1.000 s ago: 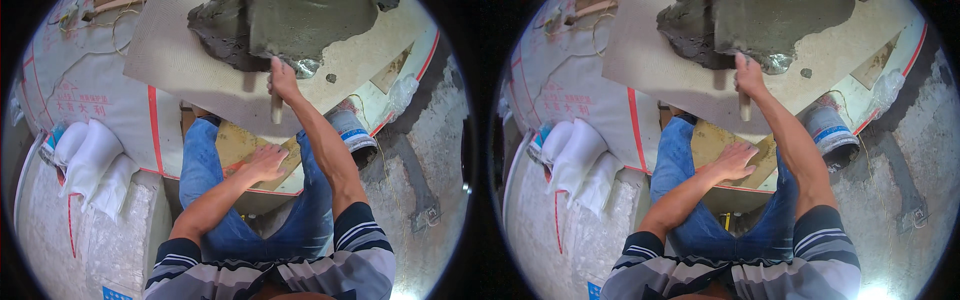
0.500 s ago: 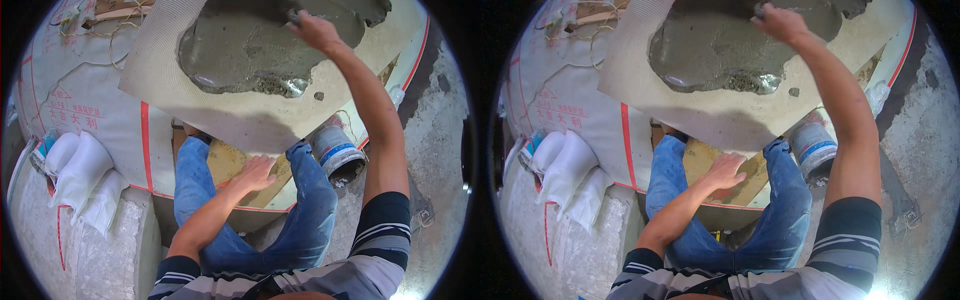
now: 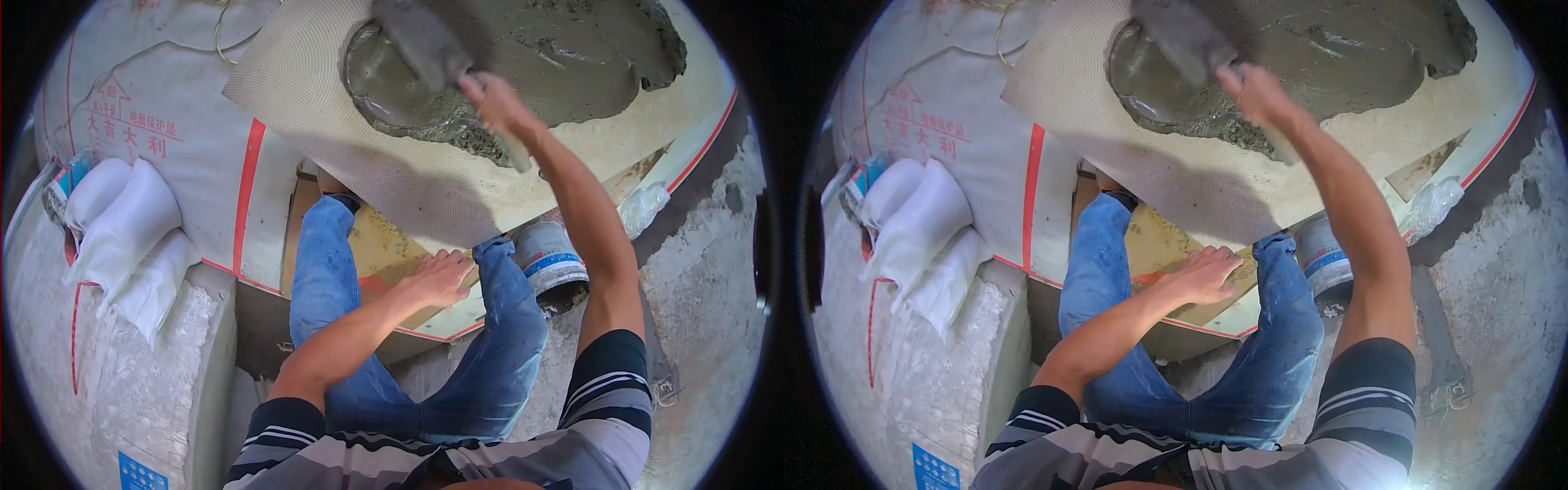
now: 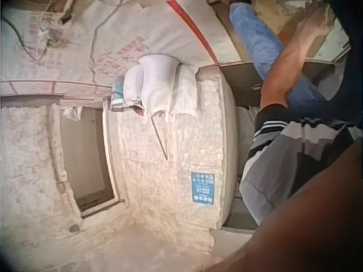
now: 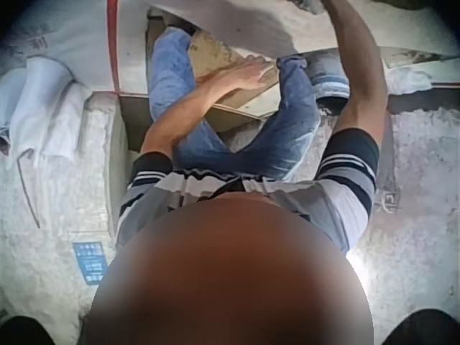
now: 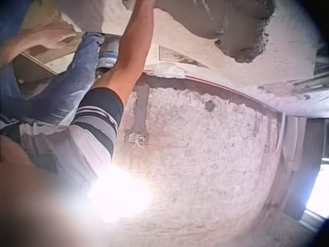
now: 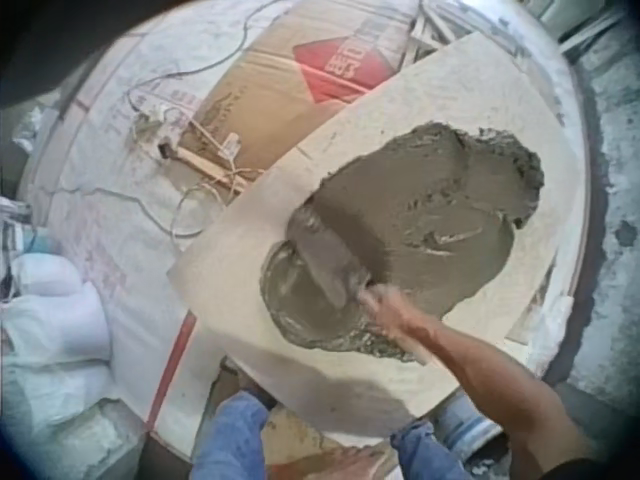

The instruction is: Spreading mortar on the back of a large floor tile using a trowel.

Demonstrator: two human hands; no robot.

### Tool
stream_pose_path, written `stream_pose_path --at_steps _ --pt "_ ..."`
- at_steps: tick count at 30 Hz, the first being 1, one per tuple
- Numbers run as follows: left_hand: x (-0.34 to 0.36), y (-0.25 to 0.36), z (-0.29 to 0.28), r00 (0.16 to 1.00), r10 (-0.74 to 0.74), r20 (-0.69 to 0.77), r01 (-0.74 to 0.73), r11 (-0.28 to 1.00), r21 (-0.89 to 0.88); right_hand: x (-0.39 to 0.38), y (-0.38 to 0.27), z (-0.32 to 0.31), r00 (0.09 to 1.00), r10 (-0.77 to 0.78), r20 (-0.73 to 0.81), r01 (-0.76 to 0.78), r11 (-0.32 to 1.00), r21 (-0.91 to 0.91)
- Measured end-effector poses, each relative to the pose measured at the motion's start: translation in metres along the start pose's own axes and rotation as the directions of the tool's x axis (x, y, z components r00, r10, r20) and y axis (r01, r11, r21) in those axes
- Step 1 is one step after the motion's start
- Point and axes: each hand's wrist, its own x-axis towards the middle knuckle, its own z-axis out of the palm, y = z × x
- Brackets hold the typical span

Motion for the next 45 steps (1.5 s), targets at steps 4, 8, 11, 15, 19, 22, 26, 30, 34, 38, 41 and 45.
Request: stream_pose_path --at_steps 4,8,11,15,19,22,26,30,34,38,41,45 --pt "0.0 0.0 -0.004 1.0 -0.015 0.016 0.015 0.999 -0.041 -0.047 0.0 0.014 0.963 -0.105 0.248 0.192 0.912 -0.362" --pt "-0.007 -0.003 -0.005 1.0 -0.012 -0.026 0.01 0.998 -0.066 -0.065 -0.002 -0.031 0.919 0.048 0.392 0.349 0.363 -0.864" --pt "-0.014 -0.003 0.0 0.999 0.023 -0.023 -0.026 0.995 -0.101 -0.031 -0.022 -0.044 0.87 -0.296 0.394 0.416 0.013 -0.909" --pt "-0.016 -0.007 0.0 0.995 0.034 -0.091 -0.042 0.995 -0.09 0.015 -0.061 -0.029 0.896 -0.319 0.309 0.365 0.133 -0.921" --pt "-0.02 -0.006 -0.005 0.996 0.04 -0.08 -0.047 0.994 -0.099 -0.008 -0.072 0.001 0.962 -0.27 0.048 0.195 0.55 -0.812" --pt "-0.027 -0.009 -0.006 0.993 0.055 -0.103 -0.063 0.995 -0.083 -0.044 -0.067 0.033 0.999 0.019 0.051 -0.002 0.95 -0.311" --pt "-0.036 -0.017 -0.001 0.992 0.066 -0.11 -0.077 0.993 -0.093 -0.063 -0.068 0.089 0.959 0.28 0.032 -0.281 0.942 0.184" --pt "-0.035 -0.025 -0.002 0.989 0.072 -0.131 -0.085 0.992 -0.095 -0.025 -0.1 0.126 0.999 0.052 0.002 -0.052 0.999 0.014" --pt "-0.033 -0.027 -0.007 0.986 0.049 -0.162 -0.065 0.993 -0.097 0.0 -0.104 0.076 0.98 -0.197 0.036 0.168 0.715 -0.679" --pt "-0.027 -0.022 -0.011 0.988 0.068 -0.136 -0.08 0.993 -0.084 0.022 -0.075 -0.025 0.968 -0.244 -0.06 0.099 0.591 -0.8" --pt "-0.023 -0.019 -0.014 0.991 0.059 -0.12 -0.069 0.994 -0.079 0.033 -0.067 -0.087 0.944 -0.268 -0.195 0.01 0.609 -0.793" --pt "-0.021 -0.016 -0.015 0.991 0.016 -0.131 -0.022 0.999 -0.043 0.03 -0.064 -0.115 0.887 -0.18 -0.425 -0.165 0.735 -0.657"
